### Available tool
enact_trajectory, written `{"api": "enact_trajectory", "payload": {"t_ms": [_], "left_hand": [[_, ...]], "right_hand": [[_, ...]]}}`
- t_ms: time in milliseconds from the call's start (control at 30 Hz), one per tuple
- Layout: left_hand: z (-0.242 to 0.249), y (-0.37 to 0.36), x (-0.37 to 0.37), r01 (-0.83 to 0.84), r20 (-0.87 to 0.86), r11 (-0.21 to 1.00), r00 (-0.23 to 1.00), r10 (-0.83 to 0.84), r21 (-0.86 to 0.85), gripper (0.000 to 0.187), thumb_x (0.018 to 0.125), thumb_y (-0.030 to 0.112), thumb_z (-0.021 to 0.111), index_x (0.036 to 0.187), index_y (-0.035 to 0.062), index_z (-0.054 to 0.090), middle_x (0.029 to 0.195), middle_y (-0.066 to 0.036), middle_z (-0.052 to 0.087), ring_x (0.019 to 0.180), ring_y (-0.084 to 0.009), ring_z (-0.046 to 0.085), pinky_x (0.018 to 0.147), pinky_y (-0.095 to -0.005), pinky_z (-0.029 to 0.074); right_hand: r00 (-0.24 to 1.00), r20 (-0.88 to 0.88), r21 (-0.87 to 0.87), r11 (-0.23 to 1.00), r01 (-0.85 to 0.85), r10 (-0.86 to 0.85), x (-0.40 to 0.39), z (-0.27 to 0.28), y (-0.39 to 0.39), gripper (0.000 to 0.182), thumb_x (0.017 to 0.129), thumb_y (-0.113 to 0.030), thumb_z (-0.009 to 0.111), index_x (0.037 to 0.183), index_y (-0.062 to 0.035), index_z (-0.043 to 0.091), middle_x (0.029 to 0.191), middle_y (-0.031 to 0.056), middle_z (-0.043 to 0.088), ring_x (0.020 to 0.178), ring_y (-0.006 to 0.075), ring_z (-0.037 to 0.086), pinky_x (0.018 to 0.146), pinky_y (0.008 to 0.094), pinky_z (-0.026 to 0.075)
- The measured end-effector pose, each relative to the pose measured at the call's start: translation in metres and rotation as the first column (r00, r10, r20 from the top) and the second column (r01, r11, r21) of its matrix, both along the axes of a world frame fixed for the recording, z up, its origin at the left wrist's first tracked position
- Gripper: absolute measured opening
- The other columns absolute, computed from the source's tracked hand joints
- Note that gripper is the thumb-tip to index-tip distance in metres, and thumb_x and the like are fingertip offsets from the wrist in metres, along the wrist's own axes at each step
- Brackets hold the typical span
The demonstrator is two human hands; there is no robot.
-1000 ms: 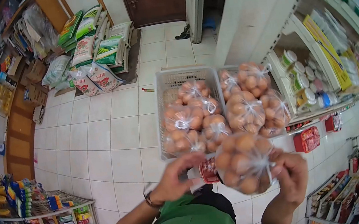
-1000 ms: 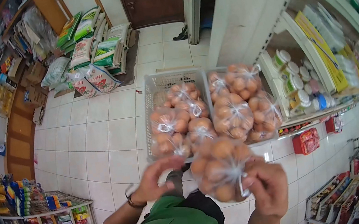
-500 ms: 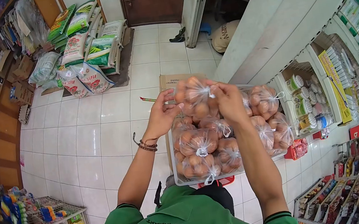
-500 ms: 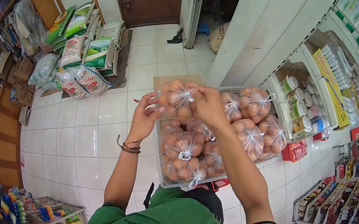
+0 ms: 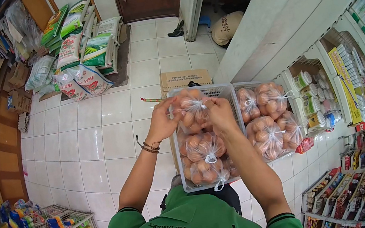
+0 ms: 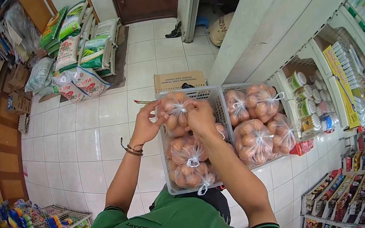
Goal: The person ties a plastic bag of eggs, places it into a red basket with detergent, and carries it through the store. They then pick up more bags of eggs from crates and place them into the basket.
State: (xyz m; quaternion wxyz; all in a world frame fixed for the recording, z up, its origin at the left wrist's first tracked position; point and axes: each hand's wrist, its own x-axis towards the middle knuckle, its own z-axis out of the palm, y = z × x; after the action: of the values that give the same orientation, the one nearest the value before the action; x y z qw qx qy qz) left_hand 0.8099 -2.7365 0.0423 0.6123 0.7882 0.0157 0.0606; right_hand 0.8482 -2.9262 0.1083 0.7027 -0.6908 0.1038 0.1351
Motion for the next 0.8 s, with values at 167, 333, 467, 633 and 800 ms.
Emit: {"api": "enact_trajectory", "payload": {"t_ms": [167,333,467,633,800], "left_hand": [[-0.017,0.002,0.008,-0.046,0.103,0.932,0.995,0.009,0.360,0.051,0.085,0.018,0.077,0.132,0.0025,0.065,0.138,-0.013,0.062,0.123,-0.0327,0.054,0.097,-0.0401,0.052],[-0.004,-0.004,-0.003,-0.050,0.123,0.918,0.992,0.001,0.394,0.049,0.082,0.018,0.076,0.125,-0.0025,0.064,0.129,-0.017,0.063,0.124,-0.0383,0.051,0.110,-0.0462,0.041],[0.001,-0.009,-0.006,-0.091,0.157,0.917,0.987,0.031,0.389,0.048,0.077,0.020,0.081,0.116,-0.0015,0.064,0.128,-0.016,0.061,0.123,-0.0381,0.050,0.108,-0.0477,0.041],[0.007,-0.011,-0.010,-0.101,0.204,0.892,0.979,0.010,0.440,0.058,0.070,0.021,0.089,0.118,0.0028,0.062,0.134,-0.016,0.058,0.128,-0.0381,0.048,0.111,-0.0471,0.040],[-0.002,-0.022,-0.009,-0.127,0.273,0.918,0.962,0.021,0.376,0.067,0.068,0.023,0.088,0.125,0.0006,0.059,0.136,-0.018,0.055,0.130,-0.0411,0.045,0.112,-0.0496,0.038]], "right_hand": [[0.992,0.005,-0.120,0.985,-0.125,0.126,0.004,0.001,0.000,0.024,0.102,-0.018,0.058,0.102,0.0031,0.069,0.074,0.0066,0.063,0.052,0.0134,0.057,0.039,0.0309,0.050],[0.942,0.202,-0.390,0.905,-0.173,0.268,0.023,-0.033,-0.006,0.027,0.100,-0.016,0.059,0.087,0.0045,0.069,0.064,0.0023,0.058,0.053,0.0109,0.052,0.044,0.0324,0.043],[0.894,0.145,-0.544,0.789,-0.286,0.424,0.032,0.002,-0.017,0.033,0.093,-0.022,0.063,0.081,0.0073,0.070,0.066,0.0213,0.064,0.060,0.0299,0.064,0.063,0.0440,0.049],[0.778,0.186,-0.614,0.689,-0.384,0.600,0.046,0.028,-0.017,0.027,0.090,-0.016,0.060,0.078,0.0064,0.068,0.063,0.0240,0.058,0.059,0.0318,0.062,0.063,0.0466,0.048],[0.639,0.258,-0.663,0.614,-0.428,0.725,0.061,0.009,-0.013,0.026,0.091,-0.013,0.060,0.080,0.0102,0.065,0.058,0.0139,0.055,0.057,0.0214,0.052,0.059,0.0418,0.045]]}}
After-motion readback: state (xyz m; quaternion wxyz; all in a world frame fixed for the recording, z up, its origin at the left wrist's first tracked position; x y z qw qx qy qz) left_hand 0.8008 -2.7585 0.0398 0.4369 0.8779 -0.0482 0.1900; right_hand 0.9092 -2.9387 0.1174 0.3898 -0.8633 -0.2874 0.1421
